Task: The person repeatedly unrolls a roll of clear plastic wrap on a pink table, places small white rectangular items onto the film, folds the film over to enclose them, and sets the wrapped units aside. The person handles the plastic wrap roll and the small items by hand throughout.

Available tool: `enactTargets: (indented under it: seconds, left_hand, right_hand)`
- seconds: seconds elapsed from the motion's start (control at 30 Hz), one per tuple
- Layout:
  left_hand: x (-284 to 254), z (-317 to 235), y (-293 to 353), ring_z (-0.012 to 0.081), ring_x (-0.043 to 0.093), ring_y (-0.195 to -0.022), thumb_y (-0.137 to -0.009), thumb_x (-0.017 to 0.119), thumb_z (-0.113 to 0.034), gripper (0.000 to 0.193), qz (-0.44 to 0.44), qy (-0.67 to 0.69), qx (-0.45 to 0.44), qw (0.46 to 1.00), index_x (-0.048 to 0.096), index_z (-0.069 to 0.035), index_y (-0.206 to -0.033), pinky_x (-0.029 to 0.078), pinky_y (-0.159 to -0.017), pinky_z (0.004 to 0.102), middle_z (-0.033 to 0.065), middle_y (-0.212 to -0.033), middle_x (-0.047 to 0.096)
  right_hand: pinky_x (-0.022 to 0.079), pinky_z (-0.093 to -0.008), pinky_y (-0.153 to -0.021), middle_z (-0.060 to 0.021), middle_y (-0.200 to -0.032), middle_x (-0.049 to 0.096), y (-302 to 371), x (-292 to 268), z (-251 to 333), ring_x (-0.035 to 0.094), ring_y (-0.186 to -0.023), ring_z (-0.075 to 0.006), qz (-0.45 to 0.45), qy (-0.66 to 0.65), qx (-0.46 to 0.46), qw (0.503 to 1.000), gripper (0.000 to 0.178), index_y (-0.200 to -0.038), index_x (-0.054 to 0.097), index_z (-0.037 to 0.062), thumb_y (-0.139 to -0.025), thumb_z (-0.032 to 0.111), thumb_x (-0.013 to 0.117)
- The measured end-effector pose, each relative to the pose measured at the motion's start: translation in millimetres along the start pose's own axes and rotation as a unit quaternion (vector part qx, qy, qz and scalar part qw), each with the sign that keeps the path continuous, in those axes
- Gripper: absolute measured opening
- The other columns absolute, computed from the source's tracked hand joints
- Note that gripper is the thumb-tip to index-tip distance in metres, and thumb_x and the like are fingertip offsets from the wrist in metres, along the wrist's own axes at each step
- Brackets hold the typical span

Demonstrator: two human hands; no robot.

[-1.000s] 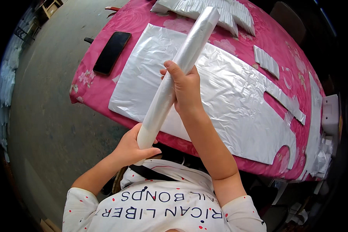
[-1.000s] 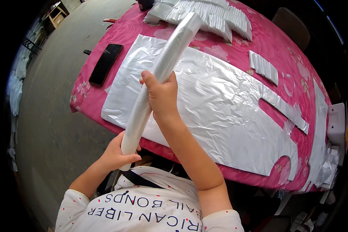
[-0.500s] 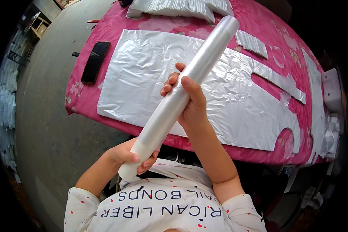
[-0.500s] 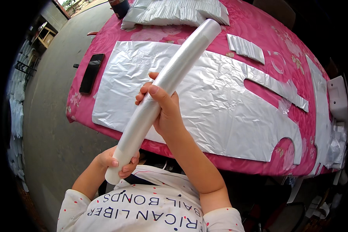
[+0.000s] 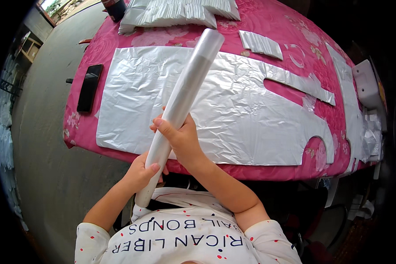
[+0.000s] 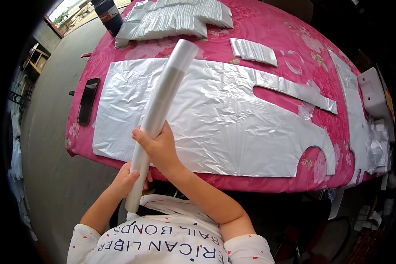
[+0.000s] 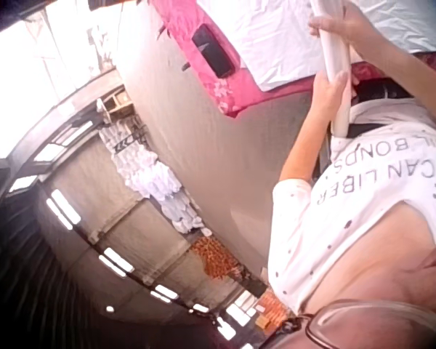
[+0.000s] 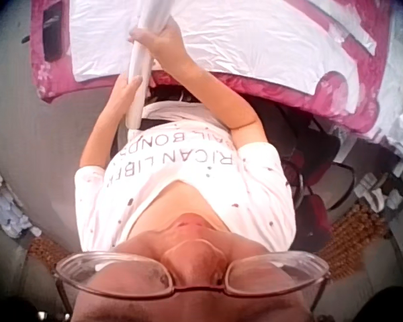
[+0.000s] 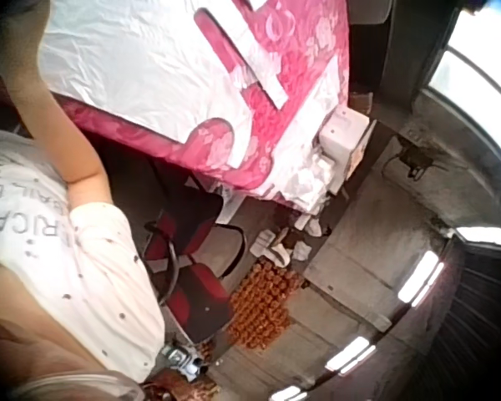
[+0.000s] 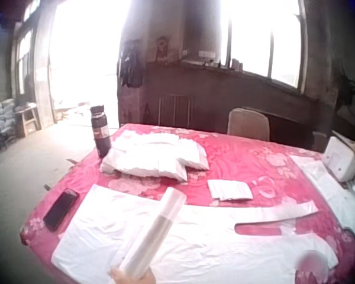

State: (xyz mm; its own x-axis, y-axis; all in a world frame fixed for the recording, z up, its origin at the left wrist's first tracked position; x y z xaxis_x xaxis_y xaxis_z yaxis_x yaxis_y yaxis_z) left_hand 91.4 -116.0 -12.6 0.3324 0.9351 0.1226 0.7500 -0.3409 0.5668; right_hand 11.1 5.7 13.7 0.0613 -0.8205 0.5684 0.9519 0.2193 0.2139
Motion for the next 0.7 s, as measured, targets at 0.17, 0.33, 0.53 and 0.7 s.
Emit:
enactTargets:
  seconds: [0.17, 0.33, 0.53, 0.7]
  left_hand:
    - [-4.1, 16.8, 17.9, 0.0114, 0.055, -0.054, -0.067, 0.063, -0.062, 0.079, 0.074, 0.041, -0.071, 0.994, 0.051, 0.001, -0.113, 0.046, -0.053, 0.0249, 0.0061, -0.067, 0.057]
    - [-9.9, 43.6, 31.2, 0.0110, 0.055, -0.053, -0.066, 0.064, -0.062, 0.078, 0.078, 0.040, -0.148, 0.985, 0.054, 0.002, -0.109, 0.046, -0.051, 0.0239, 0.0063, -0.066, 0.056]
    - [-9.8, 61.1, 38.1, 0.0112, 0.053, -0.056, -0.077, 0.061, -0.049, 0.063, 0.100, 0.070, -0.144, 0.982, 0.053, 0.003, -0.112, 0.047, -0.055, 0.0242, 0.0051, -0.067, 0.055]
    - [-8.2, 60.5, 39.0, 0.0109, 0.053, -0.058, -0.078, 0.062, -0.046, 0.062, 0.098, 0.079, -0.152, 0.980, 0.051, 0.003, -0.114, 0.047, -0.056, 0.0237, 0.0055, -0.070, 0.055]
  right_hand:
    - [0.042, -0.0304, -0.086, -0.0103, -0.105, 0.054, -26.2, -48.2, 18.9, 0.052, -0.099, -0.0152, -0.044, 0.073, -0.036, 0.996, 0.056, -0.120, 0.039, -0.0047, -0.077, 0.017, 0.066]
    - [0.040, -0.0213, -0.073, -0.0063, -0.106, 0.055, -51.8, -111.1, 85.2, 0.050, -0.087, -0.0097, -0.181, 0.202, -0.144, 0.952, 0.044, -0.119, 0.046, 0.0010, -0.082, 0.022, 0.058]
    - [0.039, -0.0191, -0.061, 0.0025, -0.078, 0.059, -57.6, -103.8, 82.6, 0.044, -0.064, -0.0051, -0.028, 0.338, 0.011, 0.941, 0.025, -0.094, 0.062, 0.0046, -0.082, 0.026, 0.061]
    - [0.040, -0.0209, -0.057, 0.0014, -0.073, 0.058, -55.2, -96.4, 71.4, 0.047, -0.062, -0.0055, 0.032, 0.418, 0.060, 0.906, 0.020, -0.086, 0.063, 0.0031, -0.082, 0.023, 0.062]
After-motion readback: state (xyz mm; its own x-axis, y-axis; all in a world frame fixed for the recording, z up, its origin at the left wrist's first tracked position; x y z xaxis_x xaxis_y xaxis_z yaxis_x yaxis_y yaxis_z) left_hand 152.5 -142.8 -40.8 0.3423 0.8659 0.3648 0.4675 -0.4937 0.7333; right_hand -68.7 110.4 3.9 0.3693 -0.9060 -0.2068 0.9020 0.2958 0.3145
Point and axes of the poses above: each hand's wrist, its own y-axis away from the middle knuckle, its own x-axis out of the palm, z = x × y, the point moved 5 cm from there along -y, towards the middle knuckle
